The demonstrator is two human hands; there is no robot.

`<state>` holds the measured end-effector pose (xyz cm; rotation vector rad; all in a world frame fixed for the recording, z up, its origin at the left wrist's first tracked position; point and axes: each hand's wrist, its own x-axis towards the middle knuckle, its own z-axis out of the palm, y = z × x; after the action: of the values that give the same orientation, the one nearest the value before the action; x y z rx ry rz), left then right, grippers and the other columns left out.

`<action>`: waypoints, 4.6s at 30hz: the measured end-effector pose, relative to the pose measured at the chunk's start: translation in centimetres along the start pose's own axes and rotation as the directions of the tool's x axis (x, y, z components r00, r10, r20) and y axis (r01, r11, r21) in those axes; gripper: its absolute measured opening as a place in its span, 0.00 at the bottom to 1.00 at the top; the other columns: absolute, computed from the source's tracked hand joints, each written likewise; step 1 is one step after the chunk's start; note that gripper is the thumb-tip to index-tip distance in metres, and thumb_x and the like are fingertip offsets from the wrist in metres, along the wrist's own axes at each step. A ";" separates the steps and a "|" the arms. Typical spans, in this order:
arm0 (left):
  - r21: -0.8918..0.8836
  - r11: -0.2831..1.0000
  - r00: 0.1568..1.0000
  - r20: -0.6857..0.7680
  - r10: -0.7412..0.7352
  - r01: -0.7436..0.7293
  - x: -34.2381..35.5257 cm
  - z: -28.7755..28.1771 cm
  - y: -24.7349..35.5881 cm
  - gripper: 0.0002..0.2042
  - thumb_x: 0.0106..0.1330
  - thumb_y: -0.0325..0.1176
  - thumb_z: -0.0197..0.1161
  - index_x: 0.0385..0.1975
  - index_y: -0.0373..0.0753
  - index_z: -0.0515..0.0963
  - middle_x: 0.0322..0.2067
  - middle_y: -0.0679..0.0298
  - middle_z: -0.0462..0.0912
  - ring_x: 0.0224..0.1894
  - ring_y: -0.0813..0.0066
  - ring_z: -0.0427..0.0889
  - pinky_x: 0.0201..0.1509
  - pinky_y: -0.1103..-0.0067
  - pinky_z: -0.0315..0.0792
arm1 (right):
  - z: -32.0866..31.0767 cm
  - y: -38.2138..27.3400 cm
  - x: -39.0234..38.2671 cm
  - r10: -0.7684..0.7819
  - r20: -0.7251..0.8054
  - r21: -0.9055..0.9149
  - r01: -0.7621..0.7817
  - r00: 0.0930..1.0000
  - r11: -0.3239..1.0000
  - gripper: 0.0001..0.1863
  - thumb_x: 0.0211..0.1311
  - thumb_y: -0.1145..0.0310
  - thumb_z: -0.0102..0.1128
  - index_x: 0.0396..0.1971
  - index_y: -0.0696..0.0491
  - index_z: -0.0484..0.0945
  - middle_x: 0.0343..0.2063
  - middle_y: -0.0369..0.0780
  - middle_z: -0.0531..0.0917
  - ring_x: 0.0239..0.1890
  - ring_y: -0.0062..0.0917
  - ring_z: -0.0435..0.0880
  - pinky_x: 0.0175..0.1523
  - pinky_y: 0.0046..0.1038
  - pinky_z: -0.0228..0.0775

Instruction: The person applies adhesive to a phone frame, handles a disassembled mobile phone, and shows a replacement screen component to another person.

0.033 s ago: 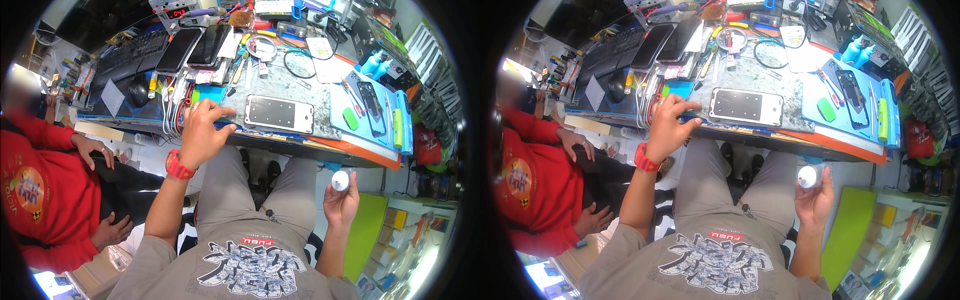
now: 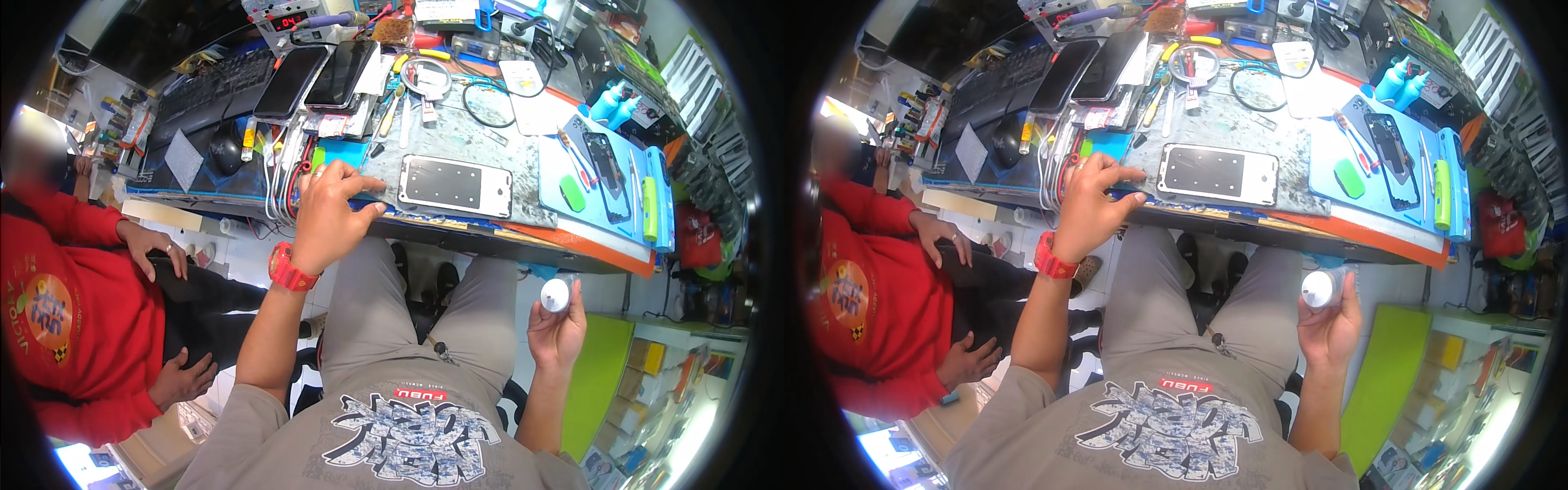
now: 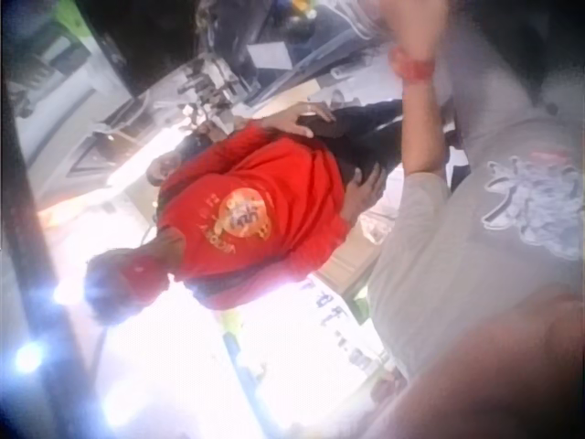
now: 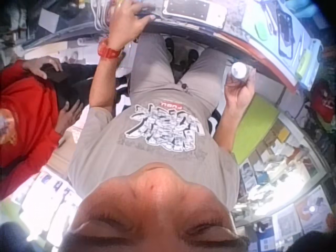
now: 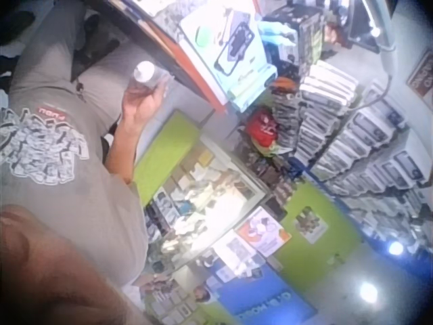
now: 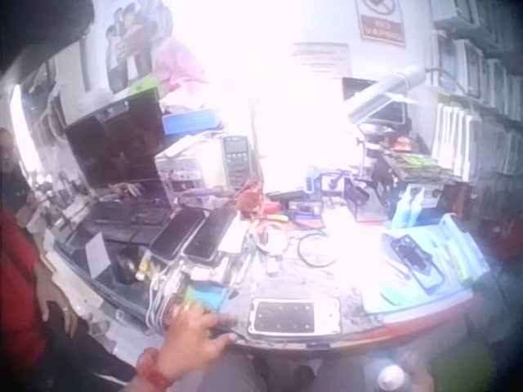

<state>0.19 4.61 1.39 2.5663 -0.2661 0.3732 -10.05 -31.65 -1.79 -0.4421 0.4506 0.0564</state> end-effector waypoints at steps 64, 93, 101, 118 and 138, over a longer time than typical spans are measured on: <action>-0.951 0.301 0.872 -0.085 -0.481 0.074 -12.8 3.8 3.6 0.38 0.65 0.66 0.58 0.59 0.36 0.63 0.35 0.58 0.78 0.37 0.67 0.82 0.46 0.67 0.80 | 13.8 1.4 2.8 0.009 0.720 -0.653 0.683 0.694 -0.328 0.05 0.60 0.72 0.69 0.30 0.57 0.83 0.26 0.43 0.81 0.30 0.33 0.80 0.36 0.35 0.70; -0.780 0.564 0.960 0.180 -0.215 0.273 -14.4 2.8 2.5 0.36 0.65 0.62 0.65 0.57 0.34 0.67 0.35 0.62 0.81 0.38 0.76 0.81 0.43 0.76 0.77 | 14.5 7.9 3.5 0.365 0.810 -0.338 0.875 0.458 -0.347 0.06 0.53 0.75 0.68 0.32 0.53 0.83 0.28 0.40 0.80 0.33 0.40 0.79 0.35 0.39 0.71; -0.558 0.824 0.995 0.033 -0.099 0.100 -14.4 2.5 3.7 0.31 0.60 0.53 0.74 0.52 0.34 0.74 0.37 0.53 0.84 0.36 0.54 0.86 0.40 0.70 0.78 | 15.3 6.7 1.1 0.275 0.882 -0.365 0.923 0.384 -0.119 0.08 0.52 0.75 0.70 0.33 0.54 0.81 0.28 0.42 0.82 0.30 0.40 0.79 0.35 0.39 0.70; -0.485 0.875 0.996 0.078 0.034 0.008 -13.6 3.0 5.0 0.29 0.55 0.50 0.77 0.49 0.37 0.75 0.37 0.56 0.85 0.35 0.55 0.86 0.37 0.69 0.78 | 7.9 9.7 -1.9 0.189 0.425 -0.823 0.291 0.885 0.488 0.08 0.75 0.70 0.57 0.43 0.61 0.74 0.38 0.42 0.87 0.40 0.21 0.86 0.46 0.25 0.78; -0.468 0.884 0.993 0.100 0.060 -0.006 -13.9 3.1 5.5 0.31 0.54 0.54 0.75 0.49 0.36 0.74 0.36 0.55 0.85 0.35 0.54 0.86 0.37 0.68 0.78 | 7.4 9.6 -2.0 0.179 0.457 -0.837 0.353 0.871 0.419 0.08 0.73 0.71 0.58 0.42 0.61 0.75 0.34 0.41 0.88 0.33 0.18 0.84 0.36 0.23 0.76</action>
<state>-13.66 -0.09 -2.92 2.1071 -0.3894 0.1502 -10.28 -19.75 1.21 -1.5332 -0.1863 0.3197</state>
